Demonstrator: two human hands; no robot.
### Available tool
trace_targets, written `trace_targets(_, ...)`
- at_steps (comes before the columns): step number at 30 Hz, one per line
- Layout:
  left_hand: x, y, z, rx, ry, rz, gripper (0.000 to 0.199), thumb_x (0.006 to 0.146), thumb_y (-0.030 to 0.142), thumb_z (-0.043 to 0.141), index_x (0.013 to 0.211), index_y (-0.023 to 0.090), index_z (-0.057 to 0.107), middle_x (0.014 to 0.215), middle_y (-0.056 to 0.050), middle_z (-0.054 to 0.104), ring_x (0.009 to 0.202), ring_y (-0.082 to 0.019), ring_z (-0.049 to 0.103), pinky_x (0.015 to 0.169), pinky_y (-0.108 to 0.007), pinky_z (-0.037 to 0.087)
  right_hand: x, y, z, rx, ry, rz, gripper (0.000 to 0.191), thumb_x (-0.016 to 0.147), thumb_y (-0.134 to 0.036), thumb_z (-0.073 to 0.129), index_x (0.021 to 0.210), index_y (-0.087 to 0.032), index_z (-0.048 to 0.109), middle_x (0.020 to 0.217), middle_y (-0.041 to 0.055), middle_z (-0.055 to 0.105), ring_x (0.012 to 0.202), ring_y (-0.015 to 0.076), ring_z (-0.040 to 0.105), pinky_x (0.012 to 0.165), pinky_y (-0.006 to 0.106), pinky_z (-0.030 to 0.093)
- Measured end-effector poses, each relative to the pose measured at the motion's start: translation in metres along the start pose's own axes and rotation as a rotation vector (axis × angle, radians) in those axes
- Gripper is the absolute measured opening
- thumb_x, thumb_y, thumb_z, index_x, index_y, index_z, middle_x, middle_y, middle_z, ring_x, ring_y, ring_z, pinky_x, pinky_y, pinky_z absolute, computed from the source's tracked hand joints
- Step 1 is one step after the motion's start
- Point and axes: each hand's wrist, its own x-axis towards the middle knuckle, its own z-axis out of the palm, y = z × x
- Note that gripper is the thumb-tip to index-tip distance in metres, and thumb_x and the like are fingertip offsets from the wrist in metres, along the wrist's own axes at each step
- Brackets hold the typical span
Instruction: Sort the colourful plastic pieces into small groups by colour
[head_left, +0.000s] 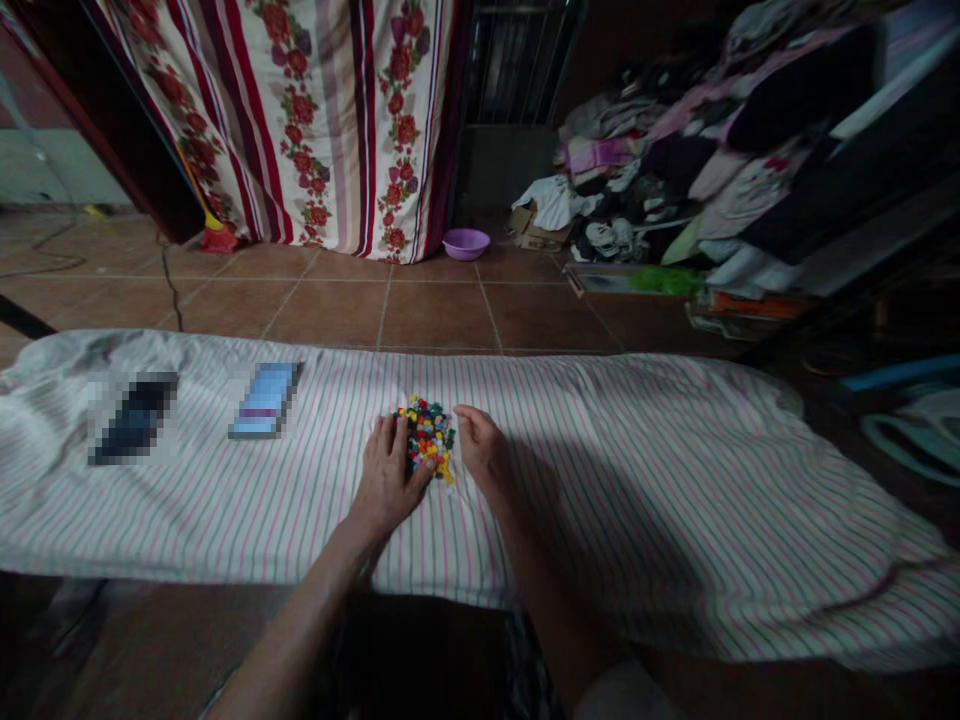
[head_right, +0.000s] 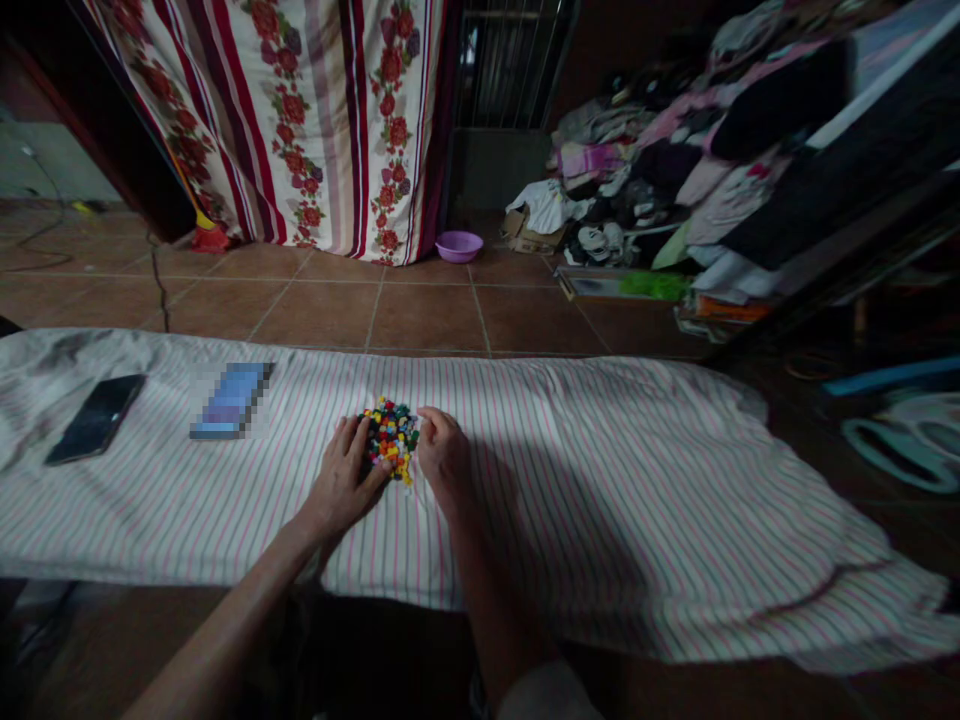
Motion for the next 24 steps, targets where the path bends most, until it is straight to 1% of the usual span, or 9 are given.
trace_targets(3,0.006,0.001,-0.001,-0.017,-0.019,-0.052,0.068,0.094,0.052,0.043,0.146,0.009,0.034,0.150,-0.025,0.041,0.147,-0.037,0.028,0.114,-0.059,0.036,0.003,0.001,0.002,-0.016,0.003,-0.019,0.036,0.091,-0.024,0.038,0.106,-0.021,0.070,0.113,0.0090,0.072,0.109,0.0219,0.066,0.101,0.037,0.051)
trace_targets(6,0.013,0.002,0.000,-0.033,-0.025,-0.094,0.063,0.095,0.049,0.040,0.145,0.010,0.037,0.148,-0.023,0.045,0.146,-0.035,0.031,0.115,-0.058,0.036,0.004,-0.001,0.004,-0.060,-0.061,-0.064,0.035,0.093,-0.023,0.040,0.112,-0.026,0.069,0.121,0.0066,0.070,0.115,0.0208,0.064,0.105,0.036,0.049)
trace_targets(9,0.019,0.002,0.004,-0.055,-0.019,-0.108,0.059,0.097,0.048,0.037,0.143,0.011,0.039,0.148,-0.022,0.047,0.145,-0.035,0.033,0.114,-0.060,0.035,0.002,-0.005,0.009,-0.097,-0.142,-0.145,0.038,0.095,-0.023,0.038,0.121,-0.024,0.065,0.129,0.0083,0.066,0.122,0.0212,0.060,0.108,0.039,0.047)
trace_targets(11,0.022,0.001,0.007,-0.076,-0.008,-0.116,0.058,0.097,0.048,0.035,0.142,0.011,0.041,0.148,-0.022,0.046,0.145,-0.035,0.033,0.113,-0.061,0.035,-0.001,-0.009,0.011,-0.112,-0.191,-0.183,0.040,0.096,-0.024,0.037,0.128,-0.022,0.061,0.131,0.0094,0.064,0.122,0.0216,0.060,0.108,0.041,0.047)
trace_targets(14,0.028,0.000,0.009,-0.118,-0.014,-0.128,0.057,0.097,0.047,0.034,0.140,0.010,0.044,0.147,-0.023,0.047,0.144,-0.034,0.035,0.113,-0.060,0.035,-0.005,-0.015,0.012,-0.101,-0.256,-0.219,0.042,0.097,-0.025,0.037,0.134,-0.022,0.056,0.131,0.0097,0.064,0.122,0.0214,0.060,0.107,0.040,0.048)
trace_targets(16,0.033,0.000,0.007,-0.154,-0.029,-0.126,0.056,0.097,0.047,0.035,0.138,0.010,0.046,0.145,-0.022,0.049,0.142,-0.032,0.039,0.114,-0.058,0.036,-0.007,-0.017,0.009,-0.063,-0.287,-0.234,0.042,0.097,-0.025,0.037,0.136,-0.022,0.055,0.132,0.0096,0.064,0.122,0.0208,0.060,0.108,0.039,0.047)
trace_targets(19,0.041,0.002,0.001,-0.212,-0.040,-0.121,0.051,0.096,0.045,0.037,0.135,0.013,0.050,0.141,-0.019,0.055,0.136,-0.028,0.048,0.112,-0.054,0.040,-0.010,-0.017,0.003,0.013,-0.321,-0.232,0.042,0.097,-0.024,0.038,0.136,-0.022,0.055,0.133,0.0096,0.063,0.124,0.0204,0.059,0.108,0.039,0.047)
trace_targets(24,0.050,0.012,-0.011,-0.279,-0.078,-0.078,0.042,0.095,0.035,0.039,0.130,0.018,0.056,0.127,-0.012,0.065,0.121,-0.023,0.059,0.105,-0.047,0.049,-0.013,-0.012,-0.011,0.136,-0.392,-0.219,0.042,0.097,-0.022,0.040,0.137,-0.020,0.054,0.133,0.0111,0.063,0.125,0.0207,0.059,0.109,0.039,0.047)
